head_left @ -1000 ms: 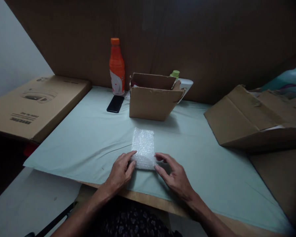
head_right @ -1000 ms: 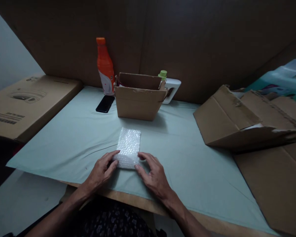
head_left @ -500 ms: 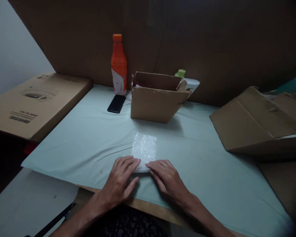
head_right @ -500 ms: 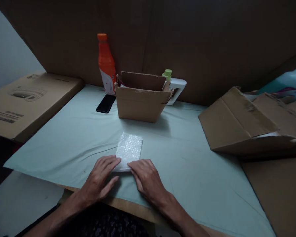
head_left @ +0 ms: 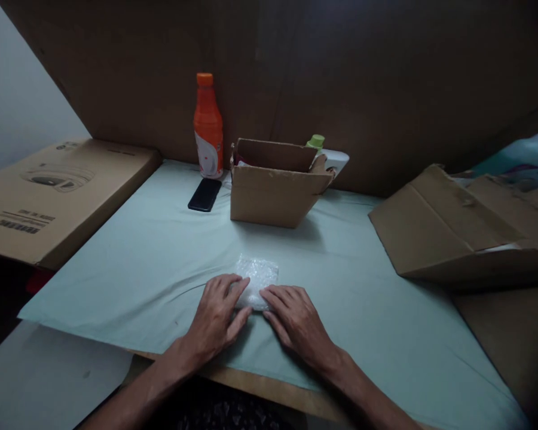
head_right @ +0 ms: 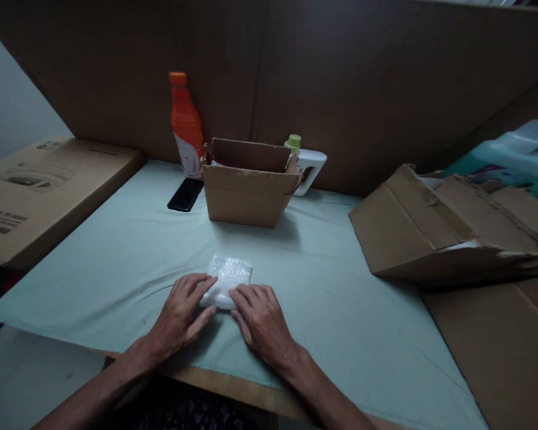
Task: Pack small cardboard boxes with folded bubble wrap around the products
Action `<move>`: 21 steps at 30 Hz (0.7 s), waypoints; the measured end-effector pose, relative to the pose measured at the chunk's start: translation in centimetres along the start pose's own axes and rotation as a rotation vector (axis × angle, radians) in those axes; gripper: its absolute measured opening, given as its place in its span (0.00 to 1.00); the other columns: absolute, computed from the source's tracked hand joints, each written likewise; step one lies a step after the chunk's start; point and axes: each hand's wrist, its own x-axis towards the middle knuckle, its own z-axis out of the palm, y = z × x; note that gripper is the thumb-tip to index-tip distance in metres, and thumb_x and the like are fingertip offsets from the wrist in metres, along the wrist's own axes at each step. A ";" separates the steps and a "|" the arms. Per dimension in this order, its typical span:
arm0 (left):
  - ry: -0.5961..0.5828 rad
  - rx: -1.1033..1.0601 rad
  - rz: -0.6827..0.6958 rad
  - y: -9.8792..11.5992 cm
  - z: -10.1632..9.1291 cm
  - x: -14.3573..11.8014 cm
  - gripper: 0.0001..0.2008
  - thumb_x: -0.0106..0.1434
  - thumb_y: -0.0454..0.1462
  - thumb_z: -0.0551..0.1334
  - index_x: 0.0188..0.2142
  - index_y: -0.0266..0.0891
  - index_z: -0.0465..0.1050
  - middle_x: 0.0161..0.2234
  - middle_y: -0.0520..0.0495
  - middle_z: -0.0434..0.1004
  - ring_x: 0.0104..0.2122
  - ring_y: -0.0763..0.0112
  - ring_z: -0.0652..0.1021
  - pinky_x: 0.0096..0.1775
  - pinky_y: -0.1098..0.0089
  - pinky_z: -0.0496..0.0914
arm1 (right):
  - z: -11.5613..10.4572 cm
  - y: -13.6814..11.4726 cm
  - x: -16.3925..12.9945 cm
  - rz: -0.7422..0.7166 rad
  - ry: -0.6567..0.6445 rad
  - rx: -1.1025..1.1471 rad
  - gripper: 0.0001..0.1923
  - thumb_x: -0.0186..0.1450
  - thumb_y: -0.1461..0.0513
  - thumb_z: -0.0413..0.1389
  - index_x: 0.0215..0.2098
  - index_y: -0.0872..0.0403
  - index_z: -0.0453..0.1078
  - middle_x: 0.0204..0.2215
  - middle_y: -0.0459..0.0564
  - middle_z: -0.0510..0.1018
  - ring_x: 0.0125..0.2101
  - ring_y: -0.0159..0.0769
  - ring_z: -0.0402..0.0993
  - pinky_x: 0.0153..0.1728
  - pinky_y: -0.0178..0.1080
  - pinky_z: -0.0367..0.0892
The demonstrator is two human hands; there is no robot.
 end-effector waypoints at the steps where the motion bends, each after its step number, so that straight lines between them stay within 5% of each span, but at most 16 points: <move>1: -0.021 -0.031 0.022 0.2 -0.3 -0.5 0.22 0.68 0.34 0.58 0.61 0.40 0.63 0.51 0.39 0.73 0.50 0.56 0.72 0.52 0.53 0.69 | -0.3 0.0 0.0 0.021 -0.033 0.062 0.17 0.70 0.64 0.53 0.56 0.52 0.69 0.48 0.56 0.80 0.45 0.45 0.75 0.47 0.50 0.69; 5: -0.097 -0.079 -0.003 0.5 -0.9 -0.6 0.22 0.69 0.33 0.56 0.62 0.40 0.61 0.45 0.43 0.77 0.44 0.59 0.74 0.47 0.57 0.70 | -1.4 0.6 0.5 0.083 -0.139 0.219 0.17 0.71 0.61 0.53 0.58 0.52 0.68 0.48 0.54 0.81 0.45 0.42 0.77 0.48 0.49 0.70; 12: -0.071 0.125 -0.203 -1.5 0.9 3.0 0.17 0.69 0.38 0.57 0.55 0.37 0.70 0.48 0.38 0.76 0.47 0.54 0.74 0.50 0.52 0.69 | 0.0 3.0 3.3 0.197 -0.096 -0.001 0.17 0.66 0.60 0.57 0.52 0.58 0.73 0.60 0.65 0.72 0.59 0.55 0.67 0.55 0.58 0.65; 17: -0.117 -0.169 -0.175 -2.5 0.1 1.8 0.31 0.64 0.39 0.61 0.66 0.37 0.59 0.54 0.37 0.74 0.52 0.54 0.73 0.54 0.51 0.68 | -0.1 2.4 2.8 0.118 -0.093 0.274 0.09 0.64 0.62 0.56 0.43 0.53 0.70 0.55 0.59 0.76 0.55 0.48 0.71 0.53 0.52 0.68; 21: -0.247 -0.378 -0.239 -2.1 -0.9 0.3 0.35 0.62 0.39 0.61 0.68 0.41 0.56 0.50 0.40 0.76 0.44 0.59 0.77 0.47 0.58 0.73 | -0.6 1.5 1.6 0.186 -0.092 0.522 0.16 0.62 0.63 0.57 0.48 0.51 0.68 0.48 0.53 0.79 0.42 0.41 0.77 0.42 0.42 0.73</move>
